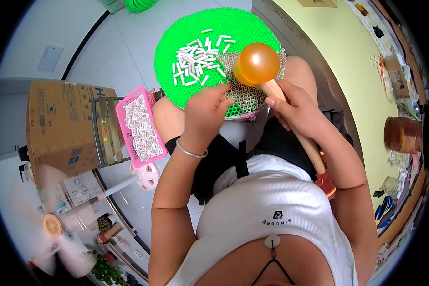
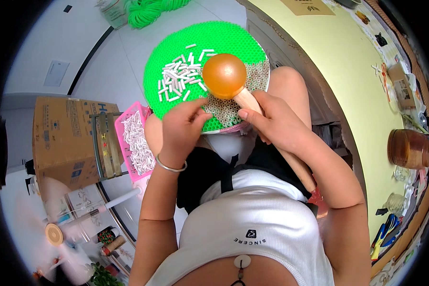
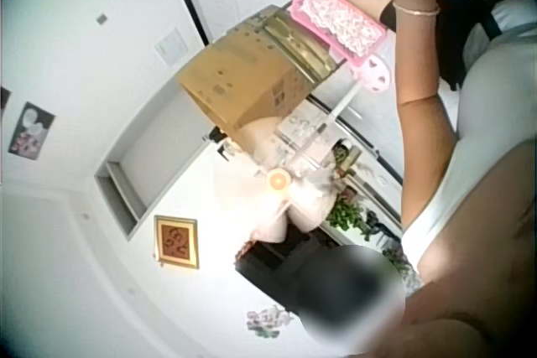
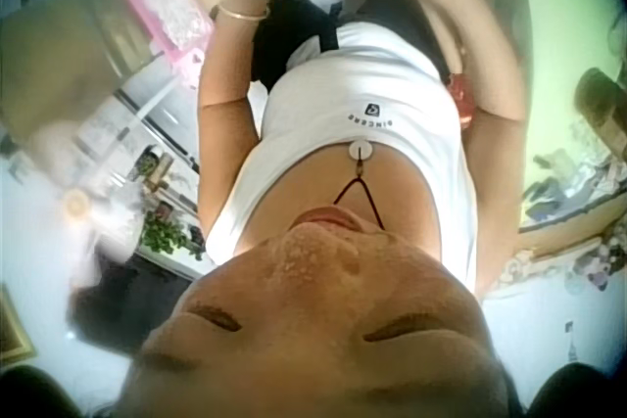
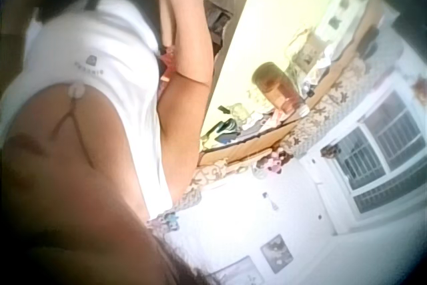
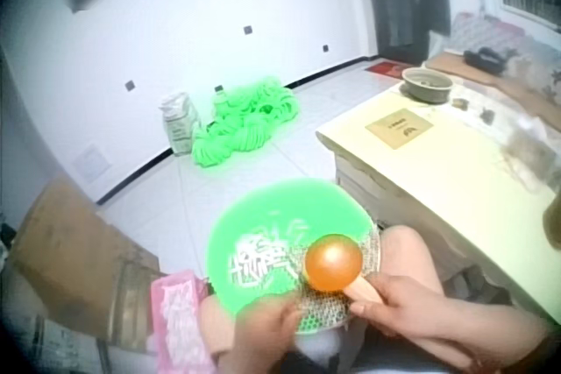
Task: The person inserts small white cylindrical objects into the holes of a green honeycomb board resting on their lap. They use a wooden mallet to tap the objects into place, occasionally picking up more from a pink basket nearby.
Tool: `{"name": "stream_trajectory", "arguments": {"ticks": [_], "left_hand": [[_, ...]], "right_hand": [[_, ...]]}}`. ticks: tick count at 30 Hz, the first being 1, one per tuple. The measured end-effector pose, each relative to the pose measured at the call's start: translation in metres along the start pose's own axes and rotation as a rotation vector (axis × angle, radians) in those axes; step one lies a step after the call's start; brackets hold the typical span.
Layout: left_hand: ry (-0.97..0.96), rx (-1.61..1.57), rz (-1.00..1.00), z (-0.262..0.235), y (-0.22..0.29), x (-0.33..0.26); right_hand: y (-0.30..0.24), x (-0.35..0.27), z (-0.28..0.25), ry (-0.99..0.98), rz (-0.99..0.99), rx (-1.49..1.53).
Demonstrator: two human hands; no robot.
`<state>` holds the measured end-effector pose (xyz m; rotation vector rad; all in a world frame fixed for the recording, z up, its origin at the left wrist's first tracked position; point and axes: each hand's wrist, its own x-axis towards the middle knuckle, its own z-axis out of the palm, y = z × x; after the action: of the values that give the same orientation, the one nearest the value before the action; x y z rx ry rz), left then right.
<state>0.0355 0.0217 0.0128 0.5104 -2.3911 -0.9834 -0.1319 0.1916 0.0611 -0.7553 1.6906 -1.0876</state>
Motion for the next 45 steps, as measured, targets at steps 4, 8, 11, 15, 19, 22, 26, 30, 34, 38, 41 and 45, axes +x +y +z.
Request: {"name": "stream_trajectory", "arguments": {"ticks": [4, 8, 11, 15, 19, 22, 26, 30, 34, 38, 41, 45], "left_hand": [[0.225, 0.250, 0.052, -0.017, -0.023, 0.013], [0.182, 0.413, 0.100, -0.010, -0.045, 0.029], [0.107, 0.490, 0.092, -0.003, -0.053, 0.027], [0.155, 0.491, 0.078, -0.002, -0.044, 0.022], [0.174, 0.158, 0.018, -0.007, -0.031, 0.010], [0.171, -0.090, -0.143, -0.002, -0.031, -0.002], [0.250, -0.024, -0.022, 0.000, -0.028, 0.000], [0.257, 0.064, -0.007, 0.007, -0.032, 0.000], [0.313, 0.178, 0.080, 0.012, -0.034, 0.001], [0.271, 0.222, 0.102, 0.013, -0.034, 0.004], [0.257, 0.250, 0.156, 0.012, -0.032, 0.008], [0.218, 0.068, -0.066, 0.002, -0.029, 0.007]], "right_hand": [[-0.028, -0.025, 0.005, -0.036, -0.096, -0.030], [-0.008, -0.016, 0.020, 0.009, -0.416, -0.465], [-0.013, -0.003, 0.015, -0.073, -0.273, -0.508], [-0.024, -0.012, 0.008, -0.050, -0.043, -0.148], [-0.010, -0.014, 0.005, -0.005, -0.026, 0.059], [-0.009, -0.014, 0.005, 0.037, -0.005, 0.107], [-0.005, -0.011, 0.003, 0.036, -0.004, 0.147], [-0.005, -0.011, 0.005, 0.015, 0.011, 0.153], [-0.005, -0.011, 0.005, -0.019, 0.012, 0.121], [-0.007, -0.011, 0.007, -0.045, 0.044, 0.104], [-0.011, -0.007, 0.007, -0.082, 0.065, 0.053], [-0.022, -0.002, 0.016, -0.061, 0.012, -0.008]]}}
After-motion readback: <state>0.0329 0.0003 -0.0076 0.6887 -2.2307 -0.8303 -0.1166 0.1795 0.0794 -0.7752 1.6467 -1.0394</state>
